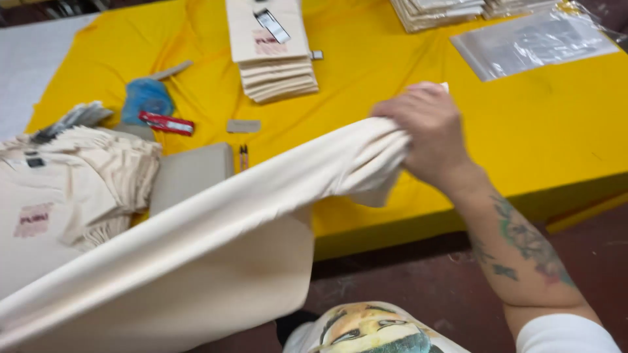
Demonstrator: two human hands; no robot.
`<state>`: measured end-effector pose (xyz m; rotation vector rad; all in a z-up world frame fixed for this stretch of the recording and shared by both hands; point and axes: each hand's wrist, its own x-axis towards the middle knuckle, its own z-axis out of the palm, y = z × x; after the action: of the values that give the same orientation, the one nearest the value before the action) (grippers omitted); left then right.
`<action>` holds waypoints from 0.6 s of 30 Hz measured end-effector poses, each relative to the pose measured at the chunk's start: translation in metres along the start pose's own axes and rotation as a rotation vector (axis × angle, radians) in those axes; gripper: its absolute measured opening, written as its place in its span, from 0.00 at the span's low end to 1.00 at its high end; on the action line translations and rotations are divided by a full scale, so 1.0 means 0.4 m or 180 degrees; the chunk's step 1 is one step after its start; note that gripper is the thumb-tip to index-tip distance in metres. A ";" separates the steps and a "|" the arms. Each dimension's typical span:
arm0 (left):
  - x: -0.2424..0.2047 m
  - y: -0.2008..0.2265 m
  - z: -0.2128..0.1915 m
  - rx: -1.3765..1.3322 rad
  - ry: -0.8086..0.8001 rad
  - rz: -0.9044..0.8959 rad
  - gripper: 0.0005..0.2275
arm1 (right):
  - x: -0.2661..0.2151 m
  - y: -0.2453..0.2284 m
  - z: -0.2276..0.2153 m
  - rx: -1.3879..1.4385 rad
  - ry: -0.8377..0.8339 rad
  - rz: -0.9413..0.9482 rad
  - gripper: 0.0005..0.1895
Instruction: Folding t-shirts using a cardboard template and trimming loose threads on a work table in a garment factory.
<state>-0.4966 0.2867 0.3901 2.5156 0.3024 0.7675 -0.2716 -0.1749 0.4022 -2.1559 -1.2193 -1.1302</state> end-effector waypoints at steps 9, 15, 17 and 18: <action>-0.149 0.055 0.324 -0.0594 -0.0555 0.0034 0.13 | -0.627 0.230 -0.214 0.0610 -0.1706 0.2839 0.18; -0.168 -0.001 0.496 -0.2382 -0.1577 -0.1185 0.07 | -0.783 0.305 -0.348 0.0469 -0.2136 0.3908 0.20; -0.124 -0.011 0.526 -0.2252 -0.1619 -0.1074 0.06 | -0.815 0.341 -0.363 0.1304 -0.1178 0.3788 0.21; -0.065 0.019 0.535 -0.2269 -0.1631 -0.1076 0.06 | -0.778 0.380 -0.352 0.1284 -0.1184 0.3795 0.21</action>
<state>-0.3950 0.1879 0.2273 1.8225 0.2122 0.0492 -0.2947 -0.5094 0.2370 -2.1858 -0.0735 0.0238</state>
